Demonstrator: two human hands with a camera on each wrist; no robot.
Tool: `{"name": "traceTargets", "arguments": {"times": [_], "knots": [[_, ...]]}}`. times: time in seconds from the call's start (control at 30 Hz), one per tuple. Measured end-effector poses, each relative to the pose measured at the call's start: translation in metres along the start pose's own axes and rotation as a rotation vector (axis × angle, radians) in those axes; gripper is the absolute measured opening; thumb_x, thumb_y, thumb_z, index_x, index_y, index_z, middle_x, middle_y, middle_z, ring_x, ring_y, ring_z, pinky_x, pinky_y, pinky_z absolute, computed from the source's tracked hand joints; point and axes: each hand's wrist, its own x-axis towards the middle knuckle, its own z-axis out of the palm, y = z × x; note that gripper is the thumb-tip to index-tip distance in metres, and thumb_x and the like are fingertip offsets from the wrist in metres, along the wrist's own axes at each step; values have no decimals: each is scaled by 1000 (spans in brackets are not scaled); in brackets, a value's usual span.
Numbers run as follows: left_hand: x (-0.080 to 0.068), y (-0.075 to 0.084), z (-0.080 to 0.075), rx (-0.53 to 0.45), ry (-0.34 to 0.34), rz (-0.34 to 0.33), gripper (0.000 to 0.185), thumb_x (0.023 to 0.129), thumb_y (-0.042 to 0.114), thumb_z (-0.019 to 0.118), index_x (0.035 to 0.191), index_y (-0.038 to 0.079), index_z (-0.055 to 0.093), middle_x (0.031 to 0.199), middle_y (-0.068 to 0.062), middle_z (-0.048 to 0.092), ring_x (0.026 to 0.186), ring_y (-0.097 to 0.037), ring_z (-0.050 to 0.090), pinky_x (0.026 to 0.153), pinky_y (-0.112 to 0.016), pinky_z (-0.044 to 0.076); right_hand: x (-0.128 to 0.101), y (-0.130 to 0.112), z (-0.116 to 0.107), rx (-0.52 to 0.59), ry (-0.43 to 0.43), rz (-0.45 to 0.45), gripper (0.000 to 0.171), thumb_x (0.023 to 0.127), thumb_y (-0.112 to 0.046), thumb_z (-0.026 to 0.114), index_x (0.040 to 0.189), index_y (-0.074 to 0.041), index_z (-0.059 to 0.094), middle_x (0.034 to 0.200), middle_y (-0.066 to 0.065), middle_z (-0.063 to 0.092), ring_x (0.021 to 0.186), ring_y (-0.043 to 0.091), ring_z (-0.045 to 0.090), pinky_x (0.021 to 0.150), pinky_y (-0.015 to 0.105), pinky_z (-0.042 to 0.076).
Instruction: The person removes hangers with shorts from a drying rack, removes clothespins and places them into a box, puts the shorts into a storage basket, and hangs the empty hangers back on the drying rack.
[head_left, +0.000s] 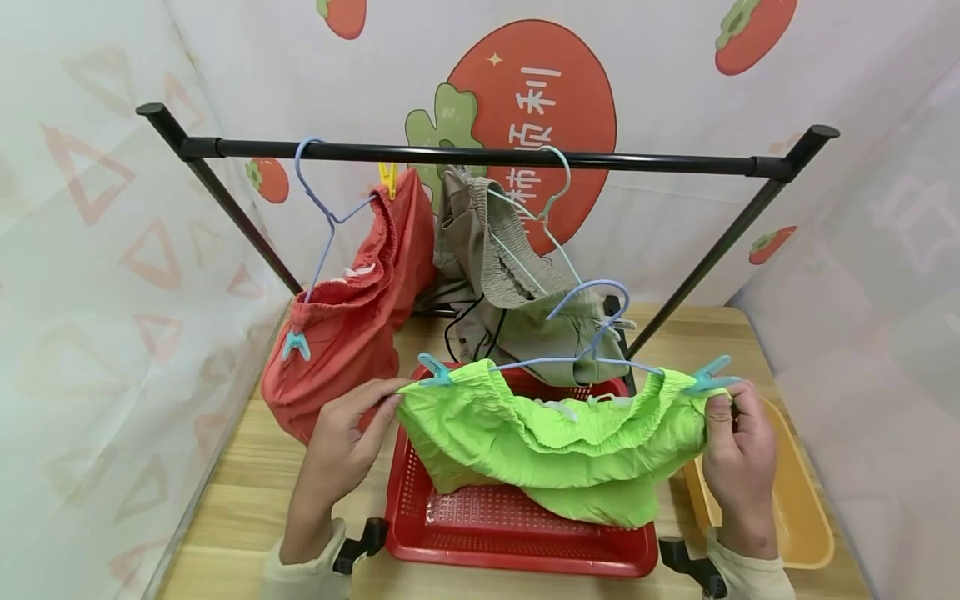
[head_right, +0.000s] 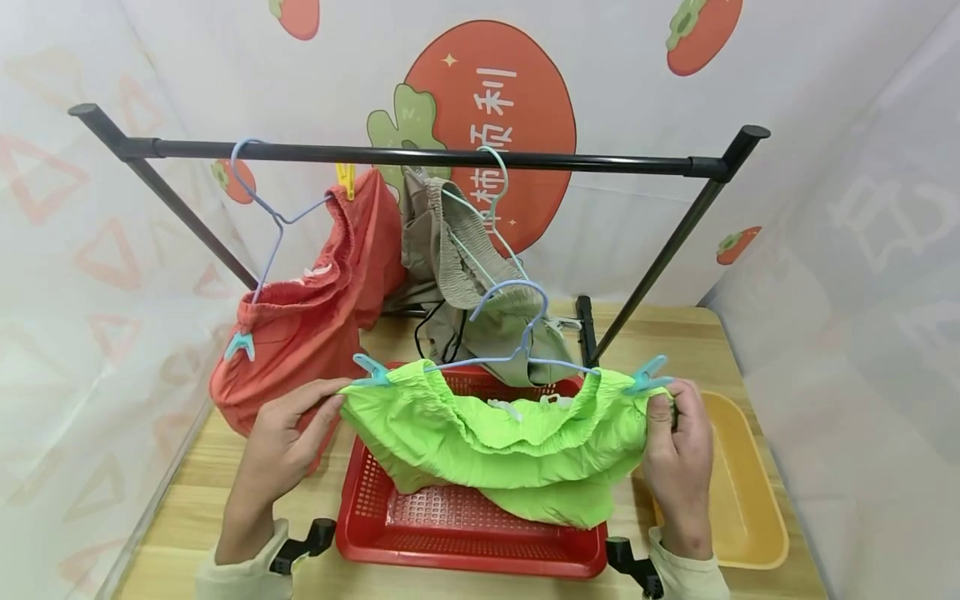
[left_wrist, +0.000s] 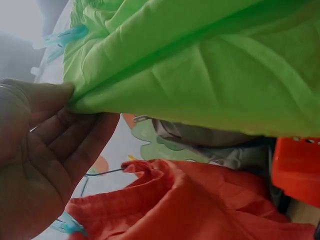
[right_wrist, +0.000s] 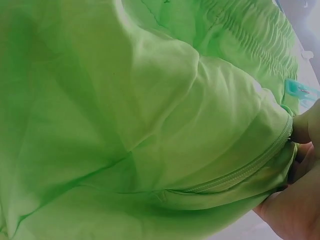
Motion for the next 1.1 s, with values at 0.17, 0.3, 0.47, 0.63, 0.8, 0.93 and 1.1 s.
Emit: {"name": "traceTargets", "arguments": {"times": [0.17,0.3,0.47,0.63,0.8,0.93,1.1], "knots": [[-7,-8,5,-17,34,-54,29,96,-12,63,119,2,72,113,-5,72,99,-17,68,89,-21,53,-7,5,3,18,-57,17,11,103,10,50,100,18,58,99,4,60,80,8,53,65,14,42],[-13,-17,4,-3,88,-70,28,95,-15,62,116,1,72,109,-6,72,95,-14,66,86,-19,52,-12,4,3,35,-154,33,14,100,16,50,106,13,63,105,7,63,87,10,57,69,14,46],[-23,-27,-1,-41,198,-27,32,91,-23,60,112,-4,73,103,-10,72,86,-11,63,78,-17,50,-17,5,2,90,-340,17,24,97,21,50,112,8,65,113,14,63,108,14,60,87,17,49],[-30,-28,-8,-106,307,-12,32,87,-29,58,109,-11,73,102,-13,73,91,-11,67,81,-18,53,-18,6,2,138,-502,-7,30,95,23,52,116,5,65,114,10,64,98,14,59,79,19,50],[-34,-28,-8,-143,391,-51,26,86,-31,57,106,-19,70,104,-11,74,97,-10,69,84,-19,54,-18,5,2,97,-547,6,31,97,17,55,121,2,66,115,0,65,90,13,58,74,20,49],[-35,-30,-6,-169,422,-66,26,85,-32,56,106,-22,69,105,-11,74,98,-10,69,85,-18,53,-16,3,1,102,-539,-2,39,96,18,55,132,4,62,121,2,66,102,12,62,83,18,51],[-34,-31,3,-135,388,-100,28,87,-29,59,106,-14,73,103,-8,74,92,-8,67,81,-17,53,-13,1,0,92,-487,-8,44,94,20,53,136,8,59,118,3,68,109,10,63,95,20,49]]}}
